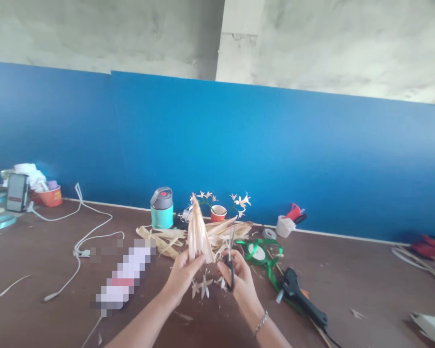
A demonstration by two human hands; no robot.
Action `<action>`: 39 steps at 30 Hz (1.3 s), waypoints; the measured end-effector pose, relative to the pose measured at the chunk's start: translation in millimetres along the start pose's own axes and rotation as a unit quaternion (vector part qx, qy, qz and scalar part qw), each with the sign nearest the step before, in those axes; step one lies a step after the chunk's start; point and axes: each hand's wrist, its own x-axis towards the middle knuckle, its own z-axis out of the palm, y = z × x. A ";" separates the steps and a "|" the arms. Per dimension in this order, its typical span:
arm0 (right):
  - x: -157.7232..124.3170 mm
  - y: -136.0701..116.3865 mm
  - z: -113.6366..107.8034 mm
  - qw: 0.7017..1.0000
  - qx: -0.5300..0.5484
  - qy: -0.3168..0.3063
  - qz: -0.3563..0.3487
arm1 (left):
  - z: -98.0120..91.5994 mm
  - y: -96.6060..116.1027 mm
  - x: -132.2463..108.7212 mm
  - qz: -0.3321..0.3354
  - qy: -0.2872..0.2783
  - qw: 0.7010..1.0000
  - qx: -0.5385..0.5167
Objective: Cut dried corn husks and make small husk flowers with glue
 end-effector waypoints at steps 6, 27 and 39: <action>-9.5 -0.6 10.4 0.987 -0.033 -0.103 0.117 | -9.3 -6.5 7.7 0.054 0.078 0.995 -0.031; -10.7 13.6 14.3 0.987 -0.026 -0.115 0.111 | 8.0 -3.2 -5.6 -0.028 0.029 0.991 -0.126; -11.6 13.5 16.1 0.988 -0.024 -0.104 0.109 | 8.2 -2.8 -7.3 -0.045 0.024 0.991 -0.126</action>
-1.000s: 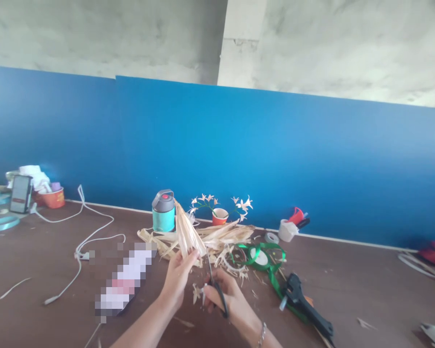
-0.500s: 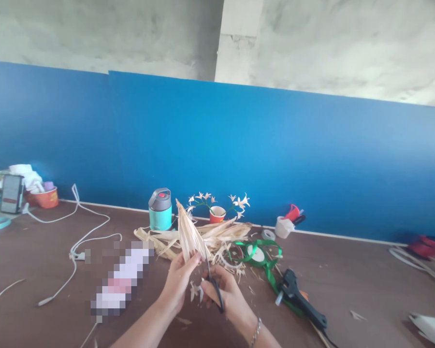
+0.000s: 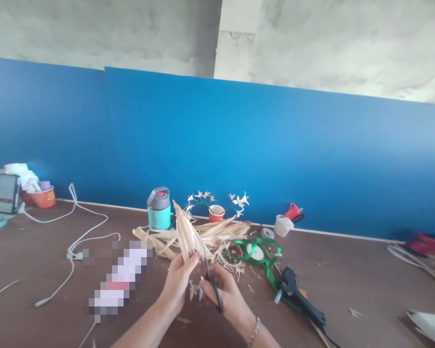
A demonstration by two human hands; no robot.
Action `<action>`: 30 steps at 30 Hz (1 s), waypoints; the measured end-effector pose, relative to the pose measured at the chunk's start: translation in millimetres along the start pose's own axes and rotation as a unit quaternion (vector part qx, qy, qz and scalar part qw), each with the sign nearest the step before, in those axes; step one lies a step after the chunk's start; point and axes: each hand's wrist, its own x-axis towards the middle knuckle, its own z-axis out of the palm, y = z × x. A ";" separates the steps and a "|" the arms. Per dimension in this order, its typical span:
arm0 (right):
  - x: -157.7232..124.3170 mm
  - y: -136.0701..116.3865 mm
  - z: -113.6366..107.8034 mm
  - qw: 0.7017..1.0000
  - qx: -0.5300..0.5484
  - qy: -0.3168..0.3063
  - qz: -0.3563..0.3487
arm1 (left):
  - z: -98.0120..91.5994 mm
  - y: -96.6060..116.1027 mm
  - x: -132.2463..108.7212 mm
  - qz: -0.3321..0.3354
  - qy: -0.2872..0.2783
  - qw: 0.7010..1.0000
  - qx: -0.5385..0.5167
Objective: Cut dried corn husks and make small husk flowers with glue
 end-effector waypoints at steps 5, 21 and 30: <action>1.7 3.3 -1.1 1.000 -0.005 0.001 -0.011 | -0.5 0.5 -0.3 0.008 0.000 1.000 0.002; 5.2 6.1 -7.5 0.999 -0.051 0.012 0.002 | -8.9 6.5 7.9 0.050 -0.008 0.997 0.063; 4.5 3.6 -14.9 0.996 -0.091 -0.007 0.015 | -14.1 9.2 10.2 0.038 -0.034 0.996 0.079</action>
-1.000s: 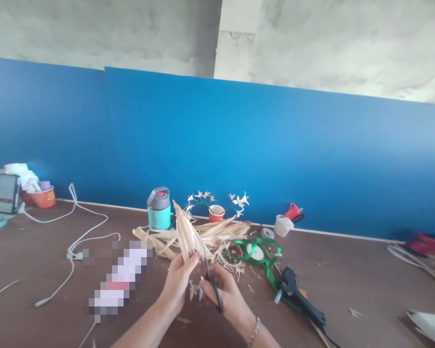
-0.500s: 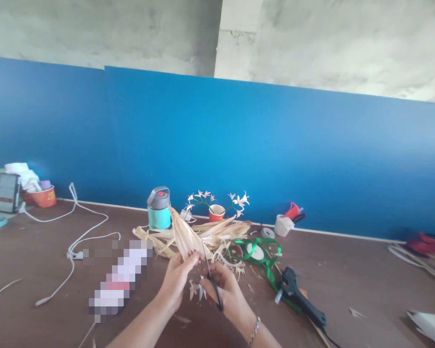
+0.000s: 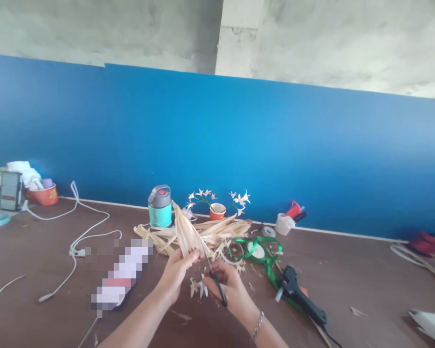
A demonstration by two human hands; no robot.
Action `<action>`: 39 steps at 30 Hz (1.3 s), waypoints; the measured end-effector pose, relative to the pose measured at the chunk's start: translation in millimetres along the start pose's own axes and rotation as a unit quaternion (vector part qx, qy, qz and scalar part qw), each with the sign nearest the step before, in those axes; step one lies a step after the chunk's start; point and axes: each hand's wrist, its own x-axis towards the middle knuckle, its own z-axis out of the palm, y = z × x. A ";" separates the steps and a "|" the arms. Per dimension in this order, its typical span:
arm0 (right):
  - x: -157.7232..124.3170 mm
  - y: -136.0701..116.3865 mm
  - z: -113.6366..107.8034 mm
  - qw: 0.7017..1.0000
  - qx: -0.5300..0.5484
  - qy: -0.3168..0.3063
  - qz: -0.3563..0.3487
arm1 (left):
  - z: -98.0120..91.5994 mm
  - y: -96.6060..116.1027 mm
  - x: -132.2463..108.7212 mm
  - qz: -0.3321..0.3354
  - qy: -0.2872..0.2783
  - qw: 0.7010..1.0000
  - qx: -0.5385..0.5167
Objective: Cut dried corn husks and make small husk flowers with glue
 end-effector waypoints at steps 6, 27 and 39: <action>1.7 0.4 -6.3 1.000 0.000 -0.019 -0.002 | -5.7 -1.9 4.2 0.000 -0.009 1.000 0.028; 1.2 -10.8 -20.3 0.995 -0.073 -0.050 0.036 | -18.2 7.2 10.2 -0.007 -0.069 0.992 0.106; -1.7 -18.1 -22.3 0.989 -0.133 -0.042 0.050 | -21.6 9.4 11.5 -0.013 -0.093 0.986 0.141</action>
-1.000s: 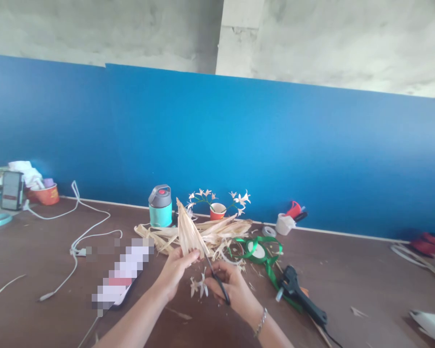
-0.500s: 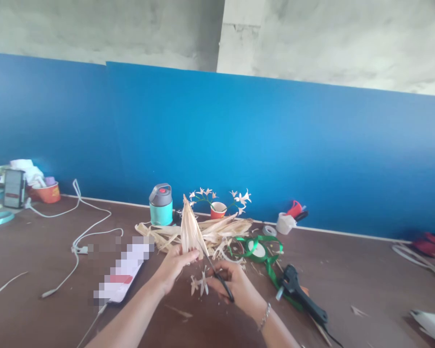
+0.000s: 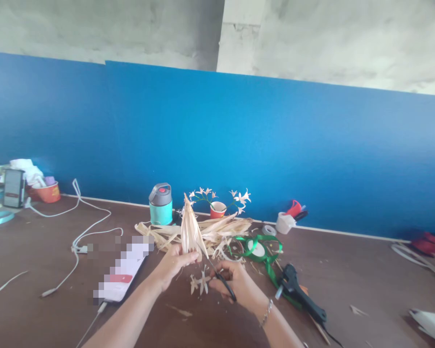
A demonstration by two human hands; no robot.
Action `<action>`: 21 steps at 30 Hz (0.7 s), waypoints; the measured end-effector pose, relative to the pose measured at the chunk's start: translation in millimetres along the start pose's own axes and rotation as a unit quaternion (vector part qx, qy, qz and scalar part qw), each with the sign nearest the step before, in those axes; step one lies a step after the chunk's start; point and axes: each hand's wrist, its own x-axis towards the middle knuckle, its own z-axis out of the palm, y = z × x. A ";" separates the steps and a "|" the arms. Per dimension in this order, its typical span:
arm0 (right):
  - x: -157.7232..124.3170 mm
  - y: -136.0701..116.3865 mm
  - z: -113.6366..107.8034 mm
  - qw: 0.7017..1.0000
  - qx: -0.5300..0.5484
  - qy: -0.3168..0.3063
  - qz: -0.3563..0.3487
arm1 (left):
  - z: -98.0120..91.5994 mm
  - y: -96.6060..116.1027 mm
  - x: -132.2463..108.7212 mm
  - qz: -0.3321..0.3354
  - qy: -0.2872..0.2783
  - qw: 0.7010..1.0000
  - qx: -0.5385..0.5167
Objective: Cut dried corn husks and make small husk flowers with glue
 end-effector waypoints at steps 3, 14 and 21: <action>0.8 1.9 -0.6 1.000 0.002 0.005 -0.001 | 0.7 0.7 -0.5 -0.005 0.003 1.000 0.005; 2.2 6.0 -1.6 0.999 0.043 -0.023 -0.020 | 5.9 4.1 -2.7 -0.002 0.020 1.000 -0.007; 0.9 5.1 0.7 0.998 0.045 -0.043 -0.033 | 8.8 1.6 -1.7 0.017 0.064 0.998 -0.005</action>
